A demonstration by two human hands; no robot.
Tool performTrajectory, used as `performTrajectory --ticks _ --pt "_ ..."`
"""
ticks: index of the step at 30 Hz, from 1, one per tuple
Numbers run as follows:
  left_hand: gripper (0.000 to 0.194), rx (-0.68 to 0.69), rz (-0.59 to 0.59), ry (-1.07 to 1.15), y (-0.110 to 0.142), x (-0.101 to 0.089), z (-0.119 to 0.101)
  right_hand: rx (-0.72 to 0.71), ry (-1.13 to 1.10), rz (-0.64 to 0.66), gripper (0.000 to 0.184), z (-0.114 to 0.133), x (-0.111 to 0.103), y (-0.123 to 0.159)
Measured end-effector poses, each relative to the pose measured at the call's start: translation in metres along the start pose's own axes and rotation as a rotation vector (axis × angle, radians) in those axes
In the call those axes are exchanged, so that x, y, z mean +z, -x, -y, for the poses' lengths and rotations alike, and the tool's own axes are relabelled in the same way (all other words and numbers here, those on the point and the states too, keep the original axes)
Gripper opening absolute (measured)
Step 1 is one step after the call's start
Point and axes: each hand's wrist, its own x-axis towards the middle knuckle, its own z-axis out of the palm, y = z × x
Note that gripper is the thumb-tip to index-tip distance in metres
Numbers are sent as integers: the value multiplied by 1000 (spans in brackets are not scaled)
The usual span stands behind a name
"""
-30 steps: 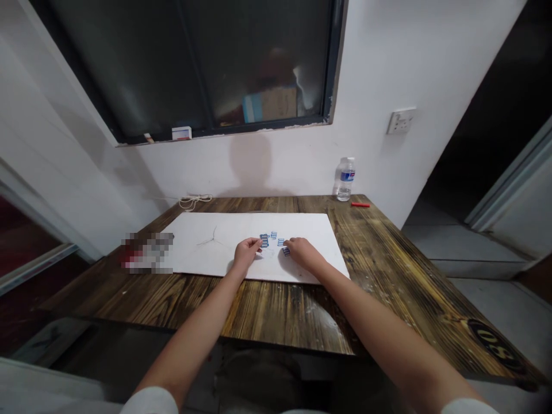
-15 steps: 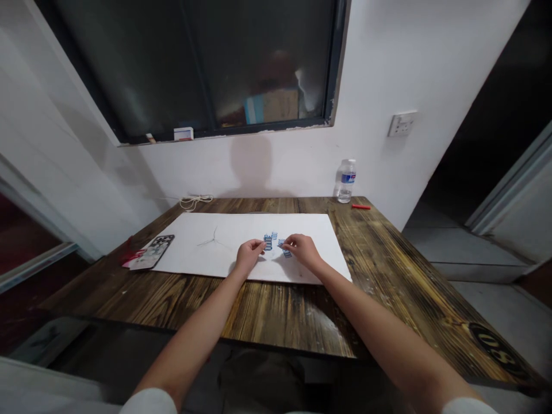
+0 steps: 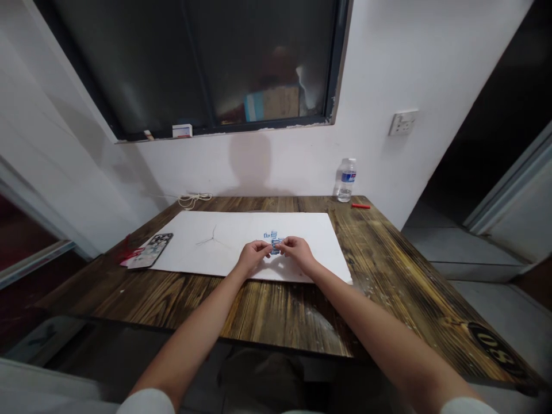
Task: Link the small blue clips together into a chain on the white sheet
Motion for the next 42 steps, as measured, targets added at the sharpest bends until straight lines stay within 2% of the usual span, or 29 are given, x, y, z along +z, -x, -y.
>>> performTrajectory --ticks 8,12,15,18,20,23,25,27,30,34,38,42 --pt "33 16 70 -26 0 -3 2 44 -96 84 39 1 5 0" --pt "32 22 74 -9 0 -3 3 47 -130 75 38 1 7 1" --pt "31 17 38 25 0 -3 1 32 -164 83 36 1 6 0" --pt "32 5 -61 88 -2 -2 1 10 -133 32 31 -1 -1 -5" --pt "33 -3 -139 116 -5 -2 3 -27 -34 -37 27 -2 -10 -9" --pt "32 -13 -220 124 -8 -4 7 -105 242 -100 18 -2 -25 -13" --pt "32 -19 -247 128 -10 -5 9 -154 461 -71 12 0 -33 -12" --pt "33 -27 -260 136 -10 -5 10 -185 653 3 15 1 -37 -10" --pt "33 -33 -267 143 -10 -5 10 -139 838 91 20 2 -36 -5" --pt "34 -31 -268 140 -10 -5 9 -92 957 155 29 1 -31 -2" --pt "33 -28 -271 134 -9 -6 8 -80 981 227 33 1 -33 -3" --pt "31 -33 -272 127 -10 -6 9 -143 1007 334 34 6 -38 -3"
